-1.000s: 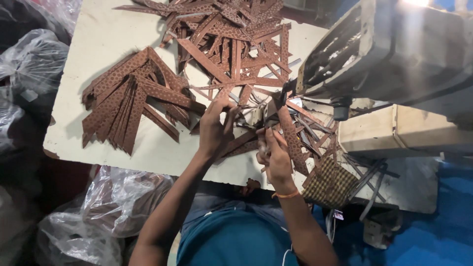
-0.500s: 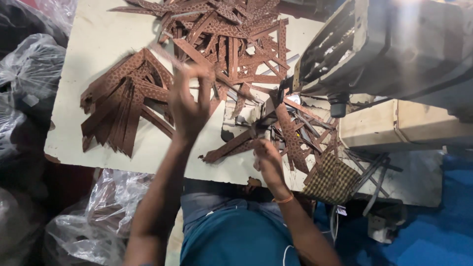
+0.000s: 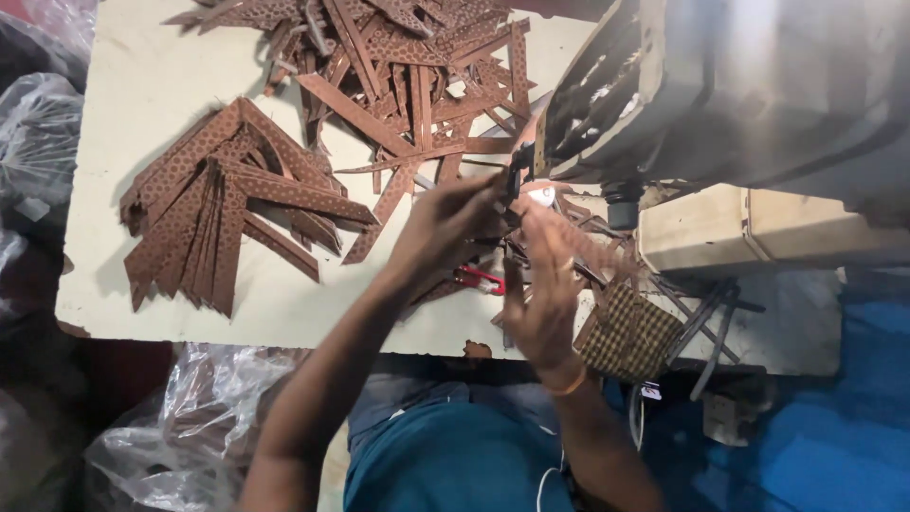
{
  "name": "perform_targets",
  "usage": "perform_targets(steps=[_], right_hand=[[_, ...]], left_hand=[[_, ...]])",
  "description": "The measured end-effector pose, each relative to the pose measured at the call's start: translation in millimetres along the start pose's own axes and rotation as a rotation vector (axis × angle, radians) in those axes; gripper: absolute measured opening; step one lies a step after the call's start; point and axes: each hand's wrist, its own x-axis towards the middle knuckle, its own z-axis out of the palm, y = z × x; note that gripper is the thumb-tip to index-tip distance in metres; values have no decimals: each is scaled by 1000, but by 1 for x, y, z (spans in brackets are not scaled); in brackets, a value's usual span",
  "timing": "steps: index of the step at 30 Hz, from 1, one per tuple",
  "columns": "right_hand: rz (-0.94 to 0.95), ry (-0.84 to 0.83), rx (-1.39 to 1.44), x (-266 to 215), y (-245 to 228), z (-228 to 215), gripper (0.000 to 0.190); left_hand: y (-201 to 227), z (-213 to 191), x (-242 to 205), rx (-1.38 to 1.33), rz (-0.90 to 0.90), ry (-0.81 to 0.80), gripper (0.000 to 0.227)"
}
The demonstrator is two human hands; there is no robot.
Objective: Manually feed and process leather straps through an industrial processing machine in a shoe factory.
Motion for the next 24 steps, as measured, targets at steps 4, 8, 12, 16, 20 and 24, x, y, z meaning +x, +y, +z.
perform_targets(steps=[4,8,12,16,20,24], right_hand=[[55,-98,28,23,9,-16,57],[-28,-137,41,29,19,-20,63],[-39,-174,53,32,29,-21,66],[-28,-187,78,33,34,-20,66],[12,-181,139,32,37,-17,66],[58,-110,139,25,28,-26,57]], left_hand=[[-4,23,-27,-451,-45,-13,44],[-12,34,-30,-593,-12,48,51],[-6,42,-32,-520,-48,95,53],[-9,52,-34,-463,14,118,53],[-9,59,-29,-454,130,195,52],[-10,59,-20,-415,149,220,51]])
